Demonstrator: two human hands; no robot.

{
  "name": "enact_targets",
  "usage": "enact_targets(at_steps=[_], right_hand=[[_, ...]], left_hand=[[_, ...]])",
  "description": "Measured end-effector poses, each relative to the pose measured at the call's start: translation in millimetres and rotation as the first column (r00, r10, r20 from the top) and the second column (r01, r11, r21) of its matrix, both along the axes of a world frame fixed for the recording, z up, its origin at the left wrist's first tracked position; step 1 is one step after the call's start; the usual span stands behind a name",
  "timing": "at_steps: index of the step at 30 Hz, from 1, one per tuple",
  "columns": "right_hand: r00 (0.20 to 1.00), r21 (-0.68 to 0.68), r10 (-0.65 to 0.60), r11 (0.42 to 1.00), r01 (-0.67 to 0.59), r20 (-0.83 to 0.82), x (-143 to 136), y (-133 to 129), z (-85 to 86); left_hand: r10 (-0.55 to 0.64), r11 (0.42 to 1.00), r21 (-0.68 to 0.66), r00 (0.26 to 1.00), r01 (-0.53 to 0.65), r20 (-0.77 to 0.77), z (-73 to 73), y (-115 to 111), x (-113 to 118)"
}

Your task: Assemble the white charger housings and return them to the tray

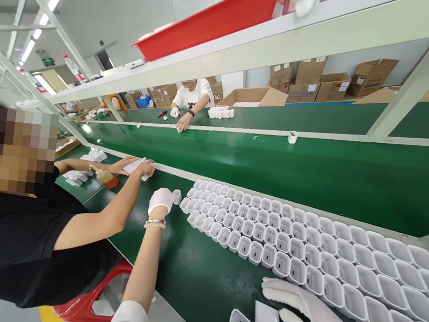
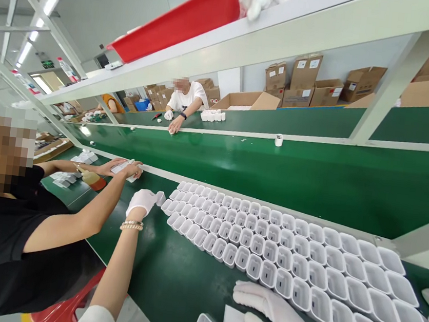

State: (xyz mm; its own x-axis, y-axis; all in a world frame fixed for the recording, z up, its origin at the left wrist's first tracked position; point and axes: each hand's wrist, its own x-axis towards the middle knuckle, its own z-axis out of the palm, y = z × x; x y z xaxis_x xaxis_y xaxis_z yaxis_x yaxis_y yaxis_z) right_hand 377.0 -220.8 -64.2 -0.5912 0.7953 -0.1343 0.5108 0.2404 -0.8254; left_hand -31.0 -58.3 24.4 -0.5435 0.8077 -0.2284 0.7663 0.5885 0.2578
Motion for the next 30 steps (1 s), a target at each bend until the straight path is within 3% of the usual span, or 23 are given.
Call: enact_targets(at_steps=[5, 9, 17, 23, 27, 30], right_hand=[[1.000, 0.003, 0.008, 1.000, -0.008, -0.011, -3, 1, 2.6], [1.000, -0.020, 0.009, 1.000, -0.009, -0.017, -6, 1, 10.7], [1.000, -0.013, 0.000, 1.000, -0.001, -0.030, -9, 3, 17.7], [1.000, -0.024, 0.002, 1.000, -0.003, -0.029, -8, 1, 16.6], [0.997, -0.020, -0.034, 0.999, 0.033, -0.065, -6, 1, 12.9], [0.999, -0.052, 0.018, 0.998, -0.020, -0.044, -3, 4, 10.5]], left_hand=[[0.013, 1.000, 0.018, 1.000, -0.013, -0.020, 7.0, -41, -15], [-0.030, 0.998, 0.062, 0.998, 0.026, 0.062, 5.5, -65, -12], [-0.108, 0.974, 0.226, 0.931, 0.029, 0.347, -17.5, -65, 13], [-0.094, 0.919, 0.367, 0.827, -0.141, 0.554, -29.2, -70, 10], [-0.065, 0.811, 0.486, 0.775, -0.326, 0.629, -44.3, -70, 10], [-0.078, 0.756, 0.509, 0.716, -0.411, 0.693, -60.2, -64, 22]])
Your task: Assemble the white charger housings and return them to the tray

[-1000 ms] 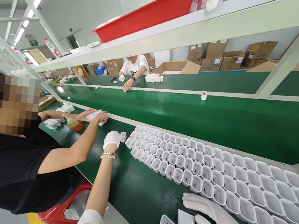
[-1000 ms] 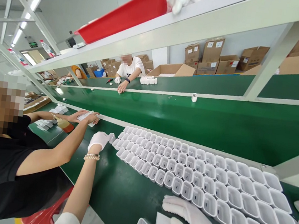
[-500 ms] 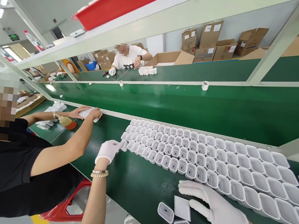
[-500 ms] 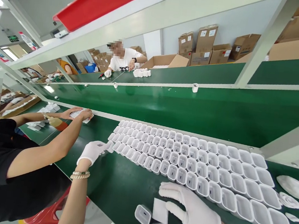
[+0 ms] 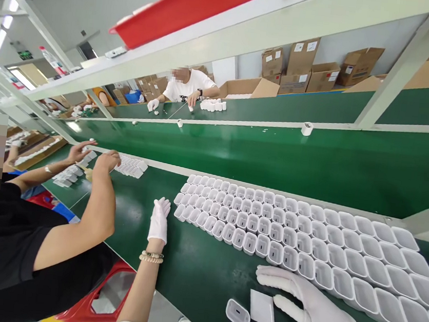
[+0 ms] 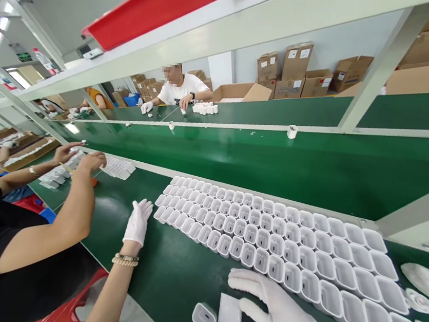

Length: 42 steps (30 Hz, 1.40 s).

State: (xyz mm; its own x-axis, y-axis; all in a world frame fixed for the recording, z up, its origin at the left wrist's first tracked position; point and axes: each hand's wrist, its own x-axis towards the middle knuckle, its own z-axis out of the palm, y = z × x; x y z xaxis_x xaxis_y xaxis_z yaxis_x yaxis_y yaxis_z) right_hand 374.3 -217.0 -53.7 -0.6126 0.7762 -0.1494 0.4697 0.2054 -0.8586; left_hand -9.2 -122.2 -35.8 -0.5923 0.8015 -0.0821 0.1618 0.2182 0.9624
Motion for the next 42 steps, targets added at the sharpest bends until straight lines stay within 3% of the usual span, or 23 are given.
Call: enact_targets(at_steps=[2, 5, 10, 18, 21, 25, 28, 32, 34, 37, 40, 42], right_hand=[[0.999, -0.019, 0.034, 0.999, -0.034, 0.019, 2, 1, -1.0], [1.000, 0.007, -0.012, 1.000, 0.012, 0.007, 2, 0, -2.2], [0.999, 0.031, -0.036, 0.999, 0.036, -0.003, 1, -5, -3.1], [1.000, 0.019, -0.023, 1.000, 0.023, 0.014, 1, -4, -1.5], [1.000, -0.001, -0.010, 1.000, 0.010, 0.000, 2, -1, -0.1], [1.000, -0.007, 0.001, 1.000, -0.001, -0.018, 1, 0, 0.3], [0.999, 0.022, -0.037, 0.999, 0.037, -0.020, -1, -2, 1.7], [0.999, 0.011, -0.020, 1.000, 0.020, -0.035, -2, -1, 4.3], [0.999, -0.005, 0.005, 1.000, -0.006, -0.039, -1, 1, 5.6], [0.999, -0.010, 0.042, 0.999, -0.042, -0.025, -1, 4, 8.2], [0.999, 0.016, 0.043, 0.999, -0.042, -0.026, -2, 6, 11.2], [0.998, 0.038, 0.047, 0.998, -0.045, -0.044, -4, 6, 12.5]], left_hand=[[-0.005, 1.000, 0.025, 0.999, 0.004, 0.049, -9.3, 4, 10], [-0.051, 0.998, 0.045, 0.994, 0.047, 0.096, -17.0, 8, 19], [-0.095, 0.994, 0.058, 0.988, 0.088, 0.118, -17.2, 8, 19], [-0.033, 0.997, 0.078, 0.998, 0.029, 0.053, -21.8, 15, 28], [-0.008, 0.995, 0.102, 1.000, 0.009, -0.005, -15.3, 15, 23], [0.000, 0.987, 0.162, 0.993, 0.019, -0.114, 5.6, 1, 7], [-0.110, 0.984, 0.125, 0.982, 0.130, -0.153, 17.5, -12, 1], [-0.264, 0.962, 0.035, 0.951, 0.272, -0.160, 21.0, -21, 11], [-0.425, 0.904, -0.032, 0.892, 0.425, -0.154, 22.3, -22, 19], [-0.663, 0.749, -0.111, 0.739, 0.654, -0.122, 27.9, -21, 33], [-0.782, 0.623, -0.141, 0.618, 0.769, -0.083, 36.7, -21, 47], [-0.865, 0.498, -0.169, 0.502, 0.850, -0.025, 43.2, -24, 56]])
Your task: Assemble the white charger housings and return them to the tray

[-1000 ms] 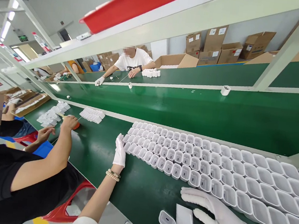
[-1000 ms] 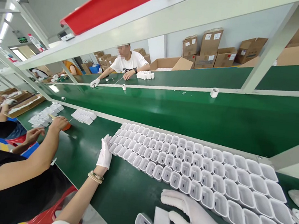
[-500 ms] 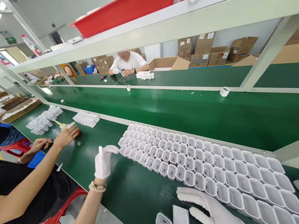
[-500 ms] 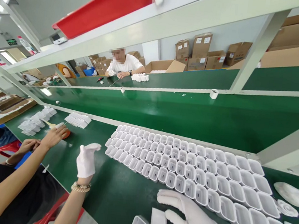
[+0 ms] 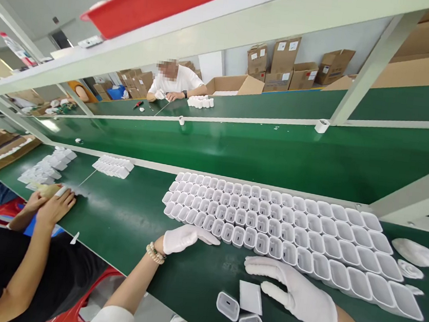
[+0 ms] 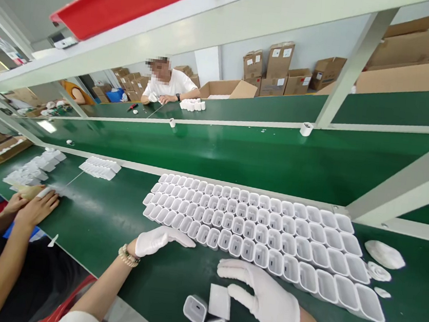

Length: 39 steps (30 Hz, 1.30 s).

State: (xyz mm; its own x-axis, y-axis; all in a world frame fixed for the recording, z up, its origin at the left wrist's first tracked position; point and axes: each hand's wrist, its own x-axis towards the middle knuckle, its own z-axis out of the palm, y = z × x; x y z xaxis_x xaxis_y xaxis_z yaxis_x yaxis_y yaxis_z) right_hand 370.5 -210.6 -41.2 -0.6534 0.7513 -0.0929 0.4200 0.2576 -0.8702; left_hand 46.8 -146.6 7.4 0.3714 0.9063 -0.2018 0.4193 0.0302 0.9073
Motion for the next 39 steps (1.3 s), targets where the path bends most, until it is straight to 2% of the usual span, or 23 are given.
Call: enact_targets(at_steps=[3, 5, 7, 9, 11, 15, 17, 19, 20, 21, 22, 23, 24, 25, 26, 28, 32, 36, 39], right_hand=[[0.999, 0.040, 0.015, 0.999, -0.013, -0.044, -2, 0, 0.1], [0.998, 0.047, 0.010, 0.999, -0.007, -0.061, -3, -1, -1.1], [0.998, 0.029, -0.001, 1.000, 0.003, -0.070, -4, -2, -2.6], [0.997, 0.010, -0.007, 1.000, 0.008, -0.074, -4, -3, -3.4], [0.997, 0.005, -0.001, 1.000, 0.001, -0.075, -3, -3, -3.1], [0.999, -0.002, 0.007, 1.000, -0.007, -0.033, -1, -5, -2.4], [1.000, -0.008, -0.009, 1.000, 0.010, 0.021, 1, -6, -4.1], [0.998, -0.004, -0.030, 1.000, 0.030, 0.057, 3, -8, -6.8], [0.997, 0.001, -0.038, 0.999, 0.038, 0.066, 4, -8, -8.0], [0.996, 0.006, -0.043, 0.999, 0.042, 0.073, 4, -9, -9.0], [0.996, 0.009, -0.043, 0.999, 0.042, 0.080, 4, -9, -9.7], [0.995, 0.010, -0.040, 0.999, 0.039, 0.091, 5, -10, -10.0], [0.994, 0.009, -0.035, 0.999, 0.035, 0.104, 5, -10, -10.1], [0.993, 0.008, -0.031, 1.000, 0.030, 0.117, 5, -10, -10.1], [0.991, 0.007, -0.028, 1.000, 0.027, 0.130, 5, -11, -10.1], [0.988, 0.001, -0.031, 1.000, 0.031, 0.149, 4, -11, -10.3], [0.986, -0.024, -0.026, 0.999, 0.030, 0.165, 5, -10, -11.9], [0.984, -0.046, -0.004, 0.999, 0.012, 0.179, 7, -7, -12.7], [0.984, -0.048, -0.014, 0.999, 0.022, 0.175, 6, -9, -12.8]], left_hand=[[-0.265, 0.963, -0.046, 0.964, 0.264, -0.022, 10.5, -13, 10], [-0.463, 0.884, 0.000, 0.876, 0.467, -0.132, 17.2, -24, 13], [-0.600, 0.771, 0.047, 0.750, 0.635, -0.278, 21.1, -36, 15], [-0.632, 0.707, 0.070, 0.673, 0.704, -0.385, 19.6, -48, 20], [-0.586, 0.708, 0.112, 0.669, 0.697, -0.458, 12.7, -60, 29], [-0.483, 0.765, 0.181, 0.737, 0.618, -0.472, -3.1, -75, 47], [-0.418, 0.815, 0.212, 0.801, 0.539, -0.429, -3.2, -75, 45], [-0.274, 0.896, 0.244, 0.893, 0.372, -0.358, 3.5, -71, 28], [-0.136, 0.938, 0.263, 0.938, 0.226, -0.320, 8.0, -67, 15], [0.050, 0.960, 0.277, 0.956, 0.034, -0.289, 12.2, -64, -1], [0.289, 0.931, 0.301, 0.920, -0.206, -0.264, 15.1, -59, -17], [0.536, 0.830, 0.326, 0.811, -0.453, -0.236, 16.3, -54, -34], [0.707, 0.703, 0.331, 0.671, -0.630, -0.223, 15.4, -48, -50], [0.775, 0.630, 0.333, 0.592, -0.701, -0.220, 12.5, -41, -63], [0.805, 0.593, 0.330, 0.551, -0.735, -0.221, 7.9, -34, -73], [0.811, 0.585, 0.310, 0.541, -0.749, -0.222, -4.1, -20, -84], [0.764, 0.645, 0.225, 0.618, -0.730, -0.186, -24.1, 1, -79], [0.688, 0.725, 0.140, 0.718, -0.675, -0.101, -30.6, 7, -73], [0.662, 0.748, 0.109, 0.748, -0.655, -0.048, -33.4, 3, -81]])
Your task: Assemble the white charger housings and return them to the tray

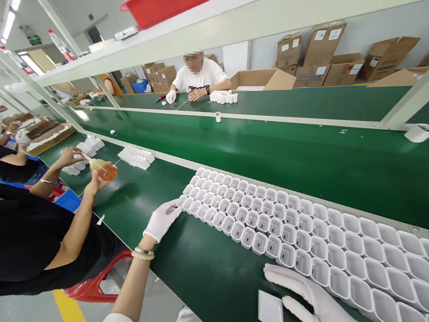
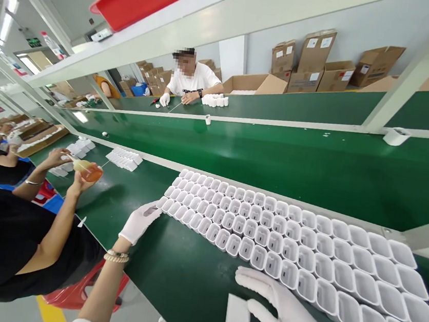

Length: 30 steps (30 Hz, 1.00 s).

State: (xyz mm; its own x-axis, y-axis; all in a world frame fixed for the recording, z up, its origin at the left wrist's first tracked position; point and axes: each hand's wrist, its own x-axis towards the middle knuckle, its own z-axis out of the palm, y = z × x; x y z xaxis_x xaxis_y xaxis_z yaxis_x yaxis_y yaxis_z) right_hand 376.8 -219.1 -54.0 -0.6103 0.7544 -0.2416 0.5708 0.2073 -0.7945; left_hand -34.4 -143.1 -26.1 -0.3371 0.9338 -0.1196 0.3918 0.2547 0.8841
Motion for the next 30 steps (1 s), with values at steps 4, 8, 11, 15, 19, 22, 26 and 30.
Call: enact_targets(at_steps=[4, 8, 11, 15, 19, 22, 26, 30], right_hand=[[1.000, 0.010, -0.019, 1.000, 0.019, -0.015, -2, -3, -0.8], [0.999, 0.022, -0.027, 0.999, 0.028, -0.032, -1, -3, -1.4], [0.998, 0.025, -0.038, 0.999, 0.039, -0.045, -1, -3, -1.6], [0.996, 0.009, -0.051, 0.999, 0.051, -0.071, -2, -1, -2.6], [0.995, -0.011, -0.052, 0.999, 0.051, -0.090, -4, 0, -1.5], [0.992, -0.006, -0.078, 0.997, 0.078, -0.104, -6, -1, 2.3], [0.992, -0.025, -0.091, 0.996, 0.089, -0.082, -8, 0, 7.4], [0.996, -0.042, -0.086, 0.996, 0.084, -0.031, -8, 3, 7.5]], left_hand=[[0.020, 0.999, 0.044, 0.999, -0.021, 0.034, -1.2, -9, -17], [-0.126, 0.992, 0.002, 0.985, 0.127, 0.119, 6.2, -13, -17], [-0.309, 0.943, -0.058, 0.925, 0.329, 0.220, 12.6, -10, -6], [-0.440, 0.880, -0.059, 0.855, 0.472, 0.274, 16.1, 0, 5], [-0.514, 0.837, -0.044, 0.811, 0.545, 0.280, 18.4, 3, 5], [-0.573, 0.789, -0.046, 0.761, 0.612, 0.304, 20.8, 0, 6], [-0.637, 0.723, -0.046, 0.691, 0.689, 0.342, 21.0, 1, 12], [-0.681, 0.680, -0.033, 0.647, 0.733, 0.343, 18.5, 8, 14]])
